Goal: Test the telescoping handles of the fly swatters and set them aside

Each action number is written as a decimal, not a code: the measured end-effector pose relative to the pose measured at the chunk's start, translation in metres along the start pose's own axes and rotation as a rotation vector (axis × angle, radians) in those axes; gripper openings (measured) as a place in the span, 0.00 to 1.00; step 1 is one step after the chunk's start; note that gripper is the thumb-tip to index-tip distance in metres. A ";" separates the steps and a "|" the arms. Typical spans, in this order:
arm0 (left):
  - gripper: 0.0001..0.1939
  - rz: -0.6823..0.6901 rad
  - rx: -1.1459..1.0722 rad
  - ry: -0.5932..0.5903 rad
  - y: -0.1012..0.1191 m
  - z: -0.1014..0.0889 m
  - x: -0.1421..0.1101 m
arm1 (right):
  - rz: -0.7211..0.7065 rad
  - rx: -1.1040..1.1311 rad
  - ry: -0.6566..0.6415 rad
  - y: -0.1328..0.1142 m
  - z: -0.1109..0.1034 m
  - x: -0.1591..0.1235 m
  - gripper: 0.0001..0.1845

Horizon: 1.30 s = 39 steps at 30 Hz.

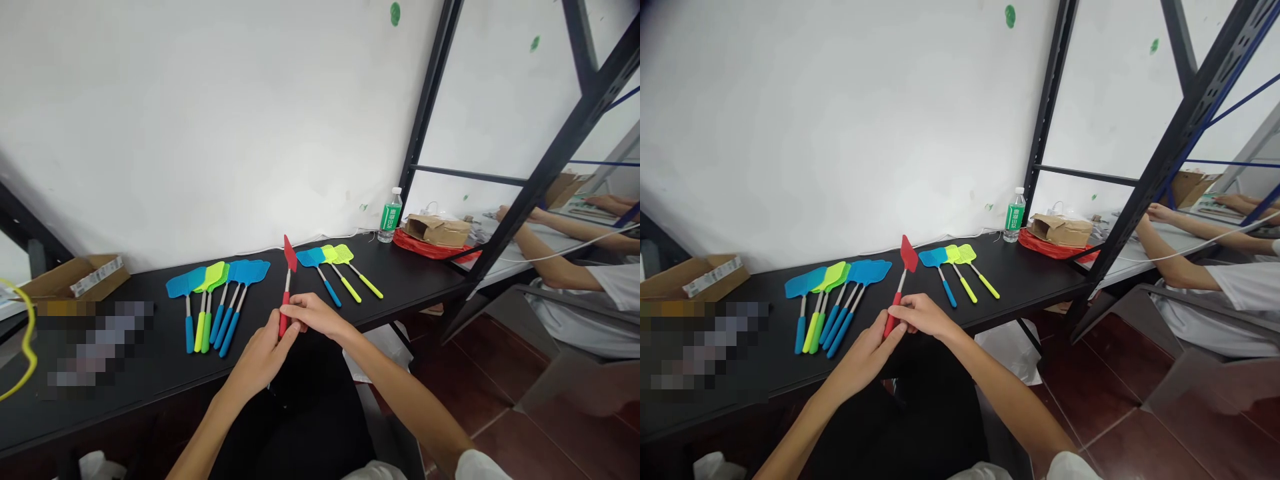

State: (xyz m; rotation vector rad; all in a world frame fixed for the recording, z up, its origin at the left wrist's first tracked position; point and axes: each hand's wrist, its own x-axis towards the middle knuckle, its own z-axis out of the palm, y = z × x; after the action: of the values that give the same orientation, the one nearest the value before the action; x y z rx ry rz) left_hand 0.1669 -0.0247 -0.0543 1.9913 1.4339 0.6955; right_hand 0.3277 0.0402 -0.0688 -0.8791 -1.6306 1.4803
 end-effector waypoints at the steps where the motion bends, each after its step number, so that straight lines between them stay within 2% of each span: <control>1: 0.19 0.012 0.024 -0.019 0.000 -0.001 -0.001 | 0.007 -0.001 0.019 0.000 -0.003 0.001 0.17; 4: 0.20 0.055 0.095 -0.071 -0.001 -0.006 -0.002 | 0.035 -0.029 0.110 -0.003 -0.014 0.002 0.15; 6: 0.20 0.070 0.138 -0.065 -0.004 -0.009 -0.001 | 0.066 -0.039 0.159 -0.007 -0.022 0.002 0.13; 9: 0.19 0.087 0.192 0.022 -0.011 -0.016 0.003 | 0.104 0.008 0.207 -0.010 -0.030 0.002 0.10; 12: 0.19 0.128 0.259 0.127 -0.021 -0.024 0.006 | 0.131 0.071 0.215 -0.008 -0.031 0.003 0.11; 15: 0.19 0.133 0.350 0.169 -0.032 -0.033 0.009 | 0.137 0.060 0.204 -0.004 -0.030 0.005 0.13; 20: 0.21 0.096 0.476 0.207 -0.049 -0.043 0.012 | 0.069 -0.201 0.228 -0.005 -0.034 0.000 0.18; 25: 0.21 0.061 0.576 0.225 -0.058 -0.045 0.013 | 0.019 -0.636 0.389 -0.008 -0.036 -0.007 0.26; 28: 0.22 0.017 0.619 0.184 -0.058 -0.045 0.012 | 0.046 -0.880 0.355 -0.008 -0.033 -0.009 0.24; 33: 0.21 0.003 0.675 0.149 -0.055 -0.043 0.010 | 0.064 -0.987 0.222 -0.012 -0.028 -0.011 0.17; 39: 0.21 0.004 0.652 0.153 -0.052 -0.035 0.010 | 0.112 -1.130 0.281 -0.014 -0.026 -0.011 0.18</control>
State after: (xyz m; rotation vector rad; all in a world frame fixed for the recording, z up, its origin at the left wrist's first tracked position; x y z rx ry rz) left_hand 0.1108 0.0035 -0.0664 2.4584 1.9283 0.4131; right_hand 0.3556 0.0419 -0.0541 -1.6842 -2.1763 0.3286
